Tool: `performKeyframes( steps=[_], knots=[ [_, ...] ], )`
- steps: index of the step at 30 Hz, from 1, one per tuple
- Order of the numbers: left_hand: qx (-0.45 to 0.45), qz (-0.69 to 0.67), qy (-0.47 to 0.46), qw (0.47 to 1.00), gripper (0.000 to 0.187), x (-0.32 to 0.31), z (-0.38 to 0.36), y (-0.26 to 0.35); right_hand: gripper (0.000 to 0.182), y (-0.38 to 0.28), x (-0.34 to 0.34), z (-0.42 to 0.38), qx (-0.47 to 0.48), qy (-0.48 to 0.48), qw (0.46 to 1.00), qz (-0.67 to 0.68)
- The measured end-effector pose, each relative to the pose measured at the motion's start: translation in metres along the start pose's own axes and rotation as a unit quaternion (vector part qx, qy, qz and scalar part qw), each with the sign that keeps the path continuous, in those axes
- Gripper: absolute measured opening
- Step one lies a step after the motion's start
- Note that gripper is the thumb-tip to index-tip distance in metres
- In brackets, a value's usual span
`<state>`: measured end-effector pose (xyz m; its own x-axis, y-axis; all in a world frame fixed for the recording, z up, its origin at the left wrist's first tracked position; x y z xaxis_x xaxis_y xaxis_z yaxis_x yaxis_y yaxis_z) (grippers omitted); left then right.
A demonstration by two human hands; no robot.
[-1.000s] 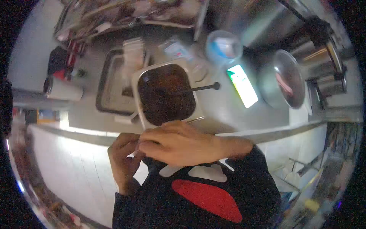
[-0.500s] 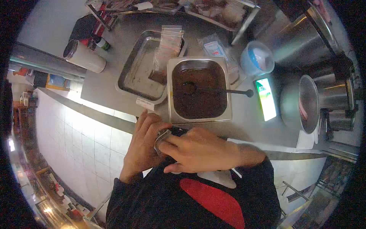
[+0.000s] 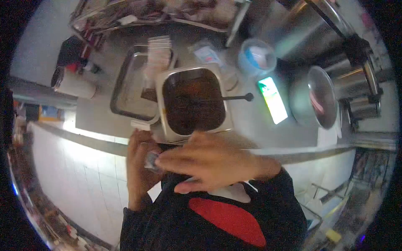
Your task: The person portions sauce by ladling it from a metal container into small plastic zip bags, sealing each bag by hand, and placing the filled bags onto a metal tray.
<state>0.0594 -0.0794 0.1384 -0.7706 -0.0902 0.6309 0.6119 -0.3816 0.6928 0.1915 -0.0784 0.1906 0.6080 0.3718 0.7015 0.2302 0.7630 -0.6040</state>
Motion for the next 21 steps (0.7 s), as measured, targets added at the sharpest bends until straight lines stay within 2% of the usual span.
performKeyframes(
  steps=[1,2,4,5,7,10,11,13,18,19,21],
  knots=[
    [0.020,-0.022,0.019,0.999,0.044,0.004,-0.001,-0.004,0.049,0.005,0.035,-0.008,-0.005,0.086,0.996,0.004],
    [0.059,-0.036,0.034,0.997,0.045,0.010,-0.001,-0.009,0.042,0.026,0.065,-0.033,-0.069,0.211,0.975,0.012],
    [0.061,-0.062,0.052,0.995,0.043,0.011,-0.003,-0.018,0.030,0.068,0.111,-0.103,-0.192,0.435,0.876,-0.083],
    [0.066,-0.062,0.049,0.995,0.043,0.009,-0.003,-0.021,0.030,0.091,0.126,-0.131,-0.235,0.465,0.842,-0.143],
    [0.079,-0.063,0.042,0.994,0.043,0.006,-0.002,-0.023,0.033,0.135,0.130,-0.182,-0.371,0.460,0.773,-0.231],
    [0.117,-0.100,0.027,0.988,0.042,-0.001,-0.003,-0.030,0.038,0.178,0.111,-0.244,-0.433,0.402,0.755,-0.285],
    [0.090,-0.105,0.045,0.989,0.042,0.001,-0.001,-0.026,0.039,0.184,0.102,-0.253,-0.439,0.339,0.763,-0.331],
    [0.093,-0.107,0.038,0.989,0.042,-0.002,0.002,-0.026,0.037,0.172,0.100,-0.252,-0.408,0.353,0.762,-0.357],
    [0.077,-0.101,0.027,0.992,0.042,-0.007,0.006,-0.026,0.036,0.176,0.098,-0.249,-0.430,0.315,0.747,-0.398],
    [0.074,-0.104,0.027,0.991,0.042,-0.008,0.005,-0.027,0.036,0.171,0.100,-0.246,-0.392,0.342,0.750,-0.410],
    [0.082,-0.105,0.032,0.990,0.044,-0.007,0.004,-0.029,0.036,0.177,0.101,-0.240,-0.416,0.325,0.759,-0.380]
  ],
)
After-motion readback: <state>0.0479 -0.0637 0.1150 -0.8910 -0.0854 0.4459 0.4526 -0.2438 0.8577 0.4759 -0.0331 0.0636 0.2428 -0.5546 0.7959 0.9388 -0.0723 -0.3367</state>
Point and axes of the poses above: each hand's wrist, its own z-axis towards the middle knuckle, its own x-axis out of the back of the hand, y = z × x, the point moved 9 cm from there along z, towards the middle knuckle, and after that the axes turned 6 degrees about y, right-handed, at the moved point
